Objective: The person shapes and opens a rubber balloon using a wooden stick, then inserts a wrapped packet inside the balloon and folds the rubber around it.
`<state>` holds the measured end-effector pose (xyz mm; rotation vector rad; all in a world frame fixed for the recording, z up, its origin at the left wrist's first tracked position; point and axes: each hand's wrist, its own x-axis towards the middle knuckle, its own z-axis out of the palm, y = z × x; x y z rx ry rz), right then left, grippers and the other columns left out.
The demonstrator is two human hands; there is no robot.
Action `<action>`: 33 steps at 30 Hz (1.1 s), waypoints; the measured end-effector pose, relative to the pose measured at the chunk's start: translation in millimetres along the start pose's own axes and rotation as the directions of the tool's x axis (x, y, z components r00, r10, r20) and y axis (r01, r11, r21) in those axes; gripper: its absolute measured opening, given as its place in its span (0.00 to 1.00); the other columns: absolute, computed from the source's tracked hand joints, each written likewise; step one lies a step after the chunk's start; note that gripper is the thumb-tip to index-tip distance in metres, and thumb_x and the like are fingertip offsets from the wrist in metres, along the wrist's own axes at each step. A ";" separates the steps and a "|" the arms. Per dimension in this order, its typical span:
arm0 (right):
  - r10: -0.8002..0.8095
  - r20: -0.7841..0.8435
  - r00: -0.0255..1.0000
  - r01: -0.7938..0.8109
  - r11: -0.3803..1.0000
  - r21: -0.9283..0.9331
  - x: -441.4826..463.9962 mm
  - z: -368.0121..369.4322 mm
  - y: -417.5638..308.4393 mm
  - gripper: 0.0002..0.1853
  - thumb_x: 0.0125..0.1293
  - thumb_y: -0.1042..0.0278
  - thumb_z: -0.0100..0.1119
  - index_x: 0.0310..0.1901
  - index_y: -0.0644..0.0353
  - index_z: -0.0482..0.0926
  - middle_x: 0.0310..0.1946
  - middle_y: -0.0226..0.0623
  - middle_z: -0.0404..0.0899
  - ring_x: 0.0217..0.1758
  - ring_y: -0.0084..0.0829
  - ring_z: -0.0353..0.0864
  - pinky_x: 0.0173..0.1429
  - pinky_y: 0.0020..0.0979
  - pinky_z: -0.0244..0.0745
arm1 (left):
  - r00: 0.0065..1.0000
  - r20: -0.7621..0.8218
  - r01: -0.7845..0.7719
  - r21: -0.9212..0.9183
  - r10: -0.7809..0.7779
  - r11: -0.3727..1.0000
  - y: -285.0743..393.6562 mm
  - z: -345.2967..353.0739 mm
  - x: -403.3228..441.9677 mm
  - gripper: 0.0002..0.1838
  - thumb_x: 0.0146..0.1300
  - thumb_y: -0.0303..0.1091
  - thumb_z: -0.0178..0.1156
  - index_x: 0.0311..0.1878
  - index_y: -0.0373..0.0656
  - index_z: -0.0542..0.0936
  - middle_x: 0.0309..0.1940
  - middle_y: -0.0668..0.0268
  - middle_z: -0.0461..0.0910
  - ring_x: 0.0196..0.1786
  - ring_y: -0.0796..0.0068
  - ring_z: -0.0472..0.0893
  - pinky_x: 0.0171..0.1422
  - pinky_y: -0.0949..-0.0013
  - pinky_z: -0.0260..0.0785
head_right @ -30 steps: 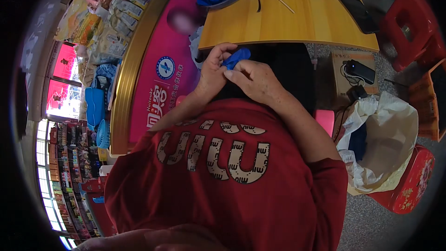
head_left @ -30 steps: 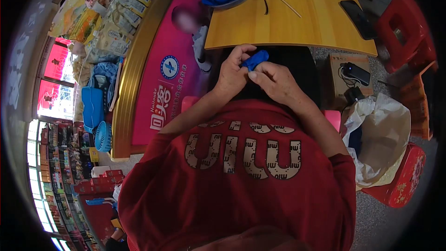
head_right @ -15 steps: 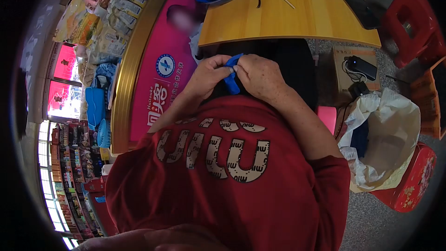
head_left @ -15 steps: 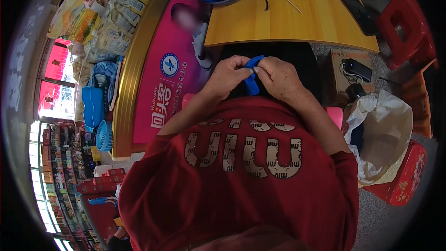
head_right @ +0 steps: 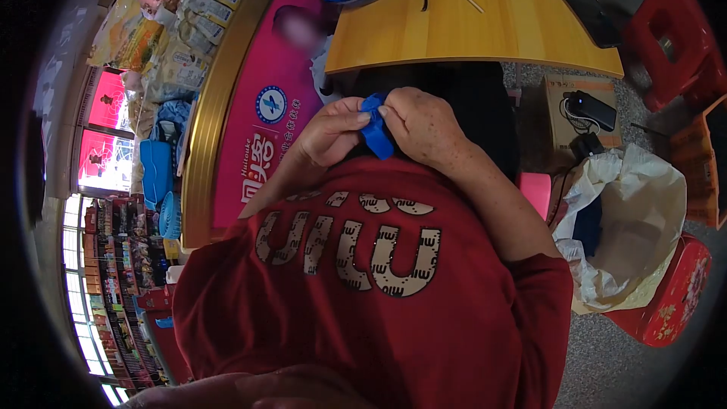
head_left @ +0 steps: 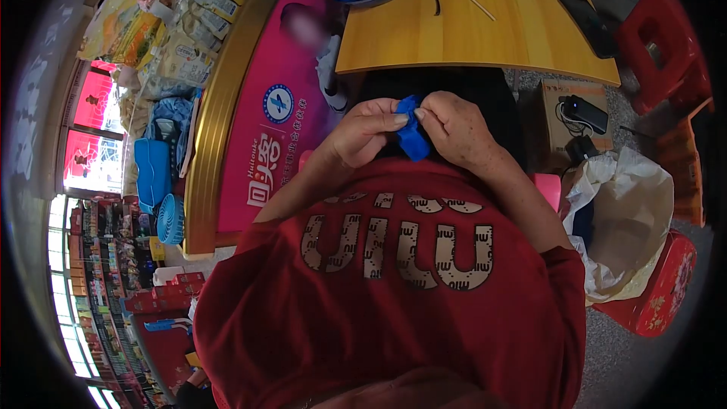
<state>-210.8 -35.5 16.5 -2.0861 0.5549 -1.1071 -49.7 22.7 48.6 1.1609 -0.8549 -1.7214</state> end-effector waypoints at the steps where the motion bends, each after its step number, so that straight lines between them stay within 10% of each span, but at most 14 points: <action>1: 0.000 0.001 1.000 0.000 1.000 0.001 -0.2 0.4 1.2 0.09 0.54 0.66 0.47 0.23 0.61 0.66 0.19 0.41 0.68 0.24 0.39 0.71 0.29 0.35 0.66 | 0.999 0.035 -0.011 -0.018 0.012 1.000 -0.1 1.1 -1.9 0.07 0.54 0.31 0.53 0.35 0.40 0.72 0.30 0.70 0.72 0.34 0.81 0.71 0.43 0.77 0.62; 15: 0.094 0.062 0.994 -0.104 0.980 0.168 1.0 0.4 9.1 0.06 0.52 0.71 0.49 0.23 0.64 0.69 0.21 0.41 0.70 0.24 0.37 0.72 0.29 0.31 0.66 | 0.999 0.004 -0.037 -0.122 0.038 0.992 -4.7 12.6 -1.1 0.08 0.55 0.31 0.52 0.37 0.38 0.72 0.31 0.70 0.73 0.35 0.82 0.71 0.46 0.78 0.61; 27: 0.262 0.145 0.954 -0.295 0.902 0.316 1.2 -0.7 1.1 0.06 0.54 0.73 0.46 0.29 0.65 0.71 0.24 0.38 0.73 0.28 0.28 0.72 0.34 0.25 0.66 | 0.998 -0.034 -0.048 0.192 0.055 0.980 -2.3 22.5 -5.8 0.07 0.53 0.30 0.53 0.35 0.39 0.72 0.27 0.72 0.71 0.33 0.85 0.69 0.42 0.82 0.60; 33: 0.310 0.199 0.930 -0.368 0.818 0.442 -0.6 0.0 8.1 0.05 0.55 0.72 0.47 0.30 0.64 0.71 0.24 0.37 0.73 0.29 0.28 0.71 0.35 0.25 0.66 | 0.996 -0.010 -0.081 0.255 0.086 0.964 -2.9 20.6 -3.2 0.14 0.53 0.32 0.54 0.43 0.37 0.70 0.46 0.66 0.61 0.40 0.83 0.67 0.47 0.79 0.59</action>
